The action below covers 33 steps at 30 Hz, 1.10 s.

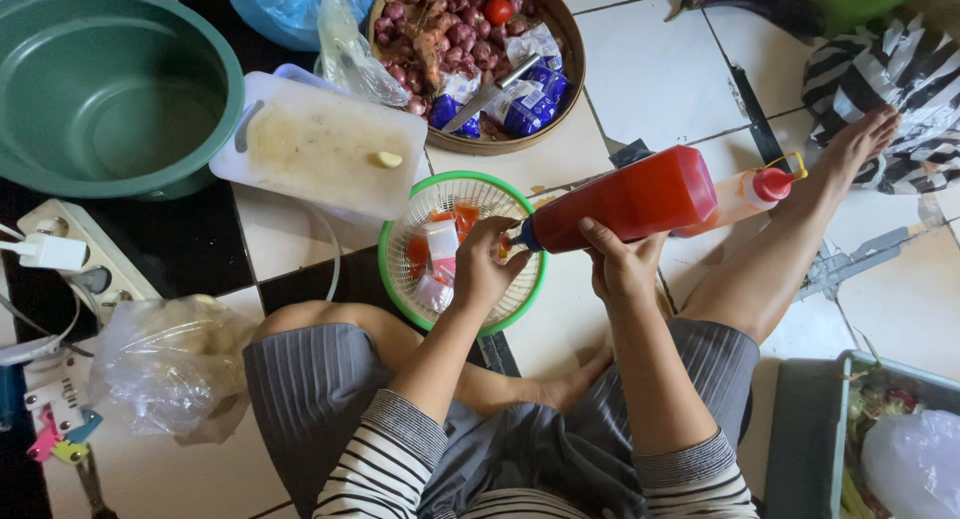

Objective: The person sits on the floor and repeatedly fills small plastic sachets with a red sauce from a squeeze bottle. They open each sachet, squeeze the sauce inside, and then place the filled sachet into a green basket.

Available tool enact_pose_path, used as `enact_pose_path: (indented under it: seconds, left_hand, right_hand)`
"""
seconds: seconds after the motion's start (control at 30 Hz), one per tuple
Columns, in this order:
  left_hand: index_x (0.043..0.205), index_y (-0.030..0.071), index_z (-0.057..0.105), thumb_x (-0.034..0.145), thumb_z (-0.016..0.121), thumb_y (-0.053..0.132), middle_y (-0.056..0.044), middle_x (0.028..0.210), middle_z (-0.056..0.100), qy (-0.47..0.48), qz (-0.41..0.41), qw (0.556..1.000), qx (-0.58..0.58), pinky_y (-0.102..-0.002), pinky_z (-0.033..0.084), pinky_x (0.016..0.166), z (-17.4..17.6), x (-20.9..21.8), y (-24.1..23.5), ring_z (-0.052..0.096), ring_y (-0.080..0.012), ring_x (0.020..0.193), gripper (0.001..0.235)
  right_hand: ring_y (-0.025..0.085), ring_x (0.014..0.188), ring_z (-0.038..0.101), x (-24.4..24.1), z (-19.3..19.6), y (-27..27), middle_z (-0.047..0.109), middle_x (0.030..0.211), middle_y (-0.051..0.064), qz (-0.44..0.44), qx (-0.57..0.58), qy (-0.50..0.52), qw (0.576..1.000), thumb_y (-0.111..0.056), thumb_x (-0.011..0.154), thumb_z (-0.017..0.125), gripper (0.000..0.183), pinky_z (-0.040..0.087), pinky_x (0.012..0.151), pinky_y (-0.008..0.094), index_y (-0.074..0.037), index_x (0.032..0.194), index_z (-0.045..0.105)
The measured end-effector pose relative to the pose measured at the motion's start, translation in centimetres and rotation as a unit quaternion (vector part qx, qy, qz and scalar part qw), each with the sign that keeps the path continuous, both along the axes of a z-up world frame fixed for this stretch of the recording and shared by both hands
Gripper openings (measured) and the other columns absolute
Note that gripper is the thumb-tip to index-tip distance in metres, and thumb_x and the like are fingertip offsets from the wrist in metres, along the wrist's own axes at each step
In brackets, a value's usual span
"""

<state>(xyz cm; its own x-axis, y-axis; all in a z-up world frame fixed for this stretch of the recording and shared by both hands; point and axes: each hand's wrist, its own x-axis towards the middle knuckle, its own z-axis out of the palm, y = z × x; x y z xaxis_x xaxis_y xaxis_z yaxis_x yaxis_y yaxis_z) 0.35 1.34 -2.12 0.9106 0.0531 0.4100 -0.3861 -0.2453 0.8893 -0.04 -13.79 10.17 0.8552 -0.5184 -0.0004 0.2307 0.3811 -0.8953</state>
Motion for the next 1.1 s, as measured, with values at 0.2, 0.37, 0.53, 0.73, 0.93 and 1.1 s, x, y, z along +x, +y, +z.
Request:
enact_pose_path:
  seconds: [0.2,0.37,0.53,0.73,0.93,1.1]
  left_hand:
    - [0.104,0.01,0.071,0.06,0.088,0.006,-0.007,0.096,0.069,-0.01,0.011,1.0,0.004,-0.037,0.056,0.083,0.2,-0.1,0.1,0.07,-0.0277,0.09,0.048]
    - [0.104,0.009,0.071,0.057,0.089,0.005,-0.008,0.096,0.069,-0.003,0.007,1.0,-0.001,-0.038,0.057,0.081,0.6,-0.2,-0.1,0.07,-0.0284,0.09,0.05]
    - [0.104,0.008,0.072,0.058,0.09,0.005,-0.01,0.095,0.07,0.004,0.004,1.0,-0.005,-0.039,0.058,0.078,1.6,-0.4,0.0,0.07,-0.0305,0.089,0.05]
    - [0.102,0.008,0.072,0.057,0.091,0.006,-0.009,0.095,0.07,0.007,0.008,1.0,-0.003,-0.038,0.06,0.074,0.9,-0.5,0.0,0.071,-0.0288,0.088,0.048]
    - [0.103,0.009,0.072,0.06,0.09,0.006,-0.009,0.095,0.07,0.034,0.004,0.999,-0.029,-0.039,0.06,0.069,2.1,-0.8,0.3,0.071,-0.0288,0.086,0.046]
    - [0.103,0.011,0.072,0.058,0.091,0.01,-0.008,0.095,0.07,0.043,0.003,0.999,-0.018,-0.038,0.061,0.066,1.7,-0.8,0.3,0.071,-0.0279,0.086,0.049]
  right_hand:
    - [0.034,0.073,0.07,0.1,0.1,0.2,0.061,0.091,0.013,-0.008,0.007,0.006,1.0,0.016,0.07,0.082,0.066,0.064,0.066,0.063,-0.014,0.116,0.046]
    - [0.034,0.072,0.069,0.1,-0.3,-0.1,0.059,0.09,0.013,-0.014,0.01,0.011,1.0,0.017,0.07,0.081,0.065,0.064,0.065,0.064,-0.014,0.116,0.046]
    - [0.034,0.072,0.069,0.2,-0.9,-0.5,0.059,0.09,0.014,-0.025,0.014,0.008,1.0,0.017,0.072,0.08,0.063,0.064,0.066,0.063,-0.013,0.115,0.046]
    - [0.034,0.071,0.069,0.1,-0.7,-0.8,0.059,0.089,0.013,-0.023,0.018,0.021,0.999,0.017,0.071,0.081,0.064,0.064,0.064,0.064,-0.014,0.114,0.046]
    - [0.034,0.072,0.069,-0.1,0.1,-0.3,0.059,0.091,0.012,-0.03,0.043,0.024,0.998,0.016,0.072,0.081,0.064,0.064,0.067,0.064,-0.017,0.114,0.045]
    - [0.031,0.076,0.068,-0.4,-0.5,-1.0,0.056,0.091,0.009,-0.026,0.045,0.044,0.998,0.01,0.073,0.082,0.062,0.064,0.068,0.063,-0.019,0.112,0.043]
